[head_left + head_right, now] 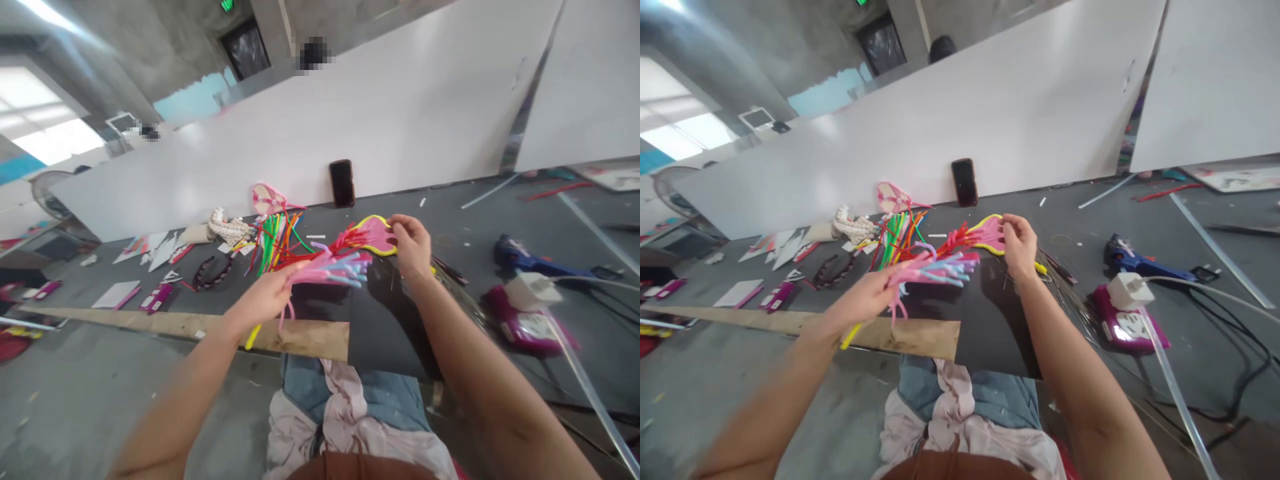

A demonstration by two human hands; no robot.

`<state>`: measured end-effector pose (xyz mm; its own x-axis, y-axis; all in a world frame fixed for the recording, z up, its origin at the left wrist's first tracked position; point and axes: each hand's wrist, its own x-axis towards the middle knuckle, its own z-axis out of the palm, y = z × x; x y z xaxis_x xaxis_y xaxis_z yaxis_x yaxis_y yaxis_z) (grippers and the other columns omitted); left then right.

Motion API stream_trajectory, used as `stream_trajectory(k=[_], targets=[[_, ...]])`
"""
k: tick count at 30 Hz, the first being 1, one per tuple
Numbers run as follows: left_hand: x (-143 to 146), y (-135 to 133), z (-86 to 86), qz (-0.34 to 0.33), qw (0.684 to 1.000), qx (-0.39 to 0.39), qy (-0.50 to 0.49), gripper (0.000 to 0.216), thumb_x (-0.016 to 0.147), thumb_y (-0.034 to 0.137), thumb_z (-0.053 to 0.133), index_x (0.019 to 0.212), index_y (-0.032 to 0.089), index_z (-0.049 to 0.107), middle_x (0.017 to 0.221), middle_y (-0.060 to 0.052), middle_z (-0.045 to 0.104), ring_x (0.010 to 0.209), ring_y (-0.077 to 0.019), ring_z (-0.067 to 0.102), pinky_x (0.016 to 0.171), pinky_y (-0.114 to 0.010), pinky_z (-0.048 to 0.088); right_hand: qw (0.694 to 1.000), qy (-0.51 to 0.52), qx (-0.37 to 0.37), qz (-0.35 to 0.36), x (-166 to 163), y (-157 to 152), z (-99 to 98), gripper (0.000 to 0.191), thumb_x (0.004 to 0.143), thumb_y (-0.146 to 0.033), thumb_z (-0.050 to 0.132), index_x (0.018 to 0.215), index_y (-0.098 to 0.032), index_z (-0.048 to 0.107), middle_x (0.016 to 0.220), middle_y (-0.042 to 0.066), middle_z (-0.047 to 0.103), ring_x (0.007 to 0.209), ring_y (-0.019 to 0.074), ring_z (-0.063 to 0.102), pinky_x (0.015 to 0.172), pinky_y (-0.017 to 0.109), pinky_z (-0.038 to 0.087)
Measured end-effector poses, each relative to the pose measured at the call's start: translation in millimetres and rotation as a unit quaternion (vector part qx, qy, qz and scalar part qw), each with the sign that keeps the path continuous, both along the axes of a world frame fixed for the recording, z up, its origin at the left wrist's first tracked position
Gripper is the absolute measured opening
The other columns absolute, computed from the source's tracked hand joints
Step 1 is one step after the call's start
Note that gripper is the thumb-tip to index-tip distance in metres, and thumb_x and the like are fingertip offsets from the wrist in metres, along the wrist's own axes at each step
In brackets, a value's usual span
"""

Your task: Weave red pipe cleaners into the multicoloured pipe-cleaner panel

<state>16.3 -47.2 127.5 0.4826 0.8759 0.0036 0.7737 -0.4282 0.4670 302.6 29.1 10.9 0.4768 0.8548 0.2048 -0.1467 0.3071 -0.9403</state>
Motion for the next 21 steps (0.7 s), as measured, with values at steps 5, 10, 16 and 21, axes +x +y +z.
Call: stream_trajectory(k=[5, 10, 16, 21], targets=[[-41, 28, 56.2, 0.09, 0.963, -0.058, -0.249, 0.016, 0.068, 0.022, 0.068, 0.082, 0.014, 0.069, 0.08, -0.003, 0.073, 0.074, -0.0186, 0.068, 0.071, -0.027, 0.056, 0.987, 0.1, -0.027, 0.122, 2, 6, 11.8, 0.028, 0.073, -0.043, 0.069, 0.092, -0.023, 0.062, 0.092, 0.002, 0.071, 0.081, 0.0142, 0.067, 0.071, 0.029, 0.056], [-72, 29, 54.9, 0.133, 0.876, -0.106, -0.451, 0.021, 0.061, 0.022, 0.073, 0.078, 0.015, 0.063, 0.06, 0.0, 0.067, 0.047, -0.0128, 0.061, 0.047, -0.022, 0.053, 0.951, 0.036, -0.025, 0.307, -22, 12, 56.2, 0.031, 0.085, -0.047, 0.061, 0.104, -0.023, 0.063, 0.113, 0.009, 0.072, 0.107, 0.0204, 0.068, 0.09, 0.039, 0.055], [-76, 9, -8.5, 0.184, 0.774, -0.146, -0.588, 0.035, 0.054, 0.014, 0.076, 0.088, 0.017, 0.065, 0.07, -0.001, 0.073, 0.052, -0.0159, 0.067, 0.05, -0.025, 0.059, 0.832, 0.025, -0.063, 0.551, -64, -1, 89.8, 0.061, 0.101, -0.054, 0.017, 0.124, -0.015, 0.058, 0.129, 0.014, 0.066, 0.116, 0.021, 0.064, 0.1, 0.042, 0.049], [-77, -5, -58.4, 0.197, 0.738, -0.167, -0.624, 0.044, 0.049, 0.017, 0.083, 0.089, 0.016, 0.065, 0.073, -0.002, 0.075, 0.059, -0.0197, 0.071, 0.062, -0.031, 0.064, 0.766, 0.155, -0.105, 0.615, -82, -12, 58.6, 0.045, 0.1, -0.05, 0.038, 0.11, -0.018, 0.067, 0.106, 0.008, 0.075, 0.091, 0.0161, 0.071, 0.086, 0.03, 0.054]])
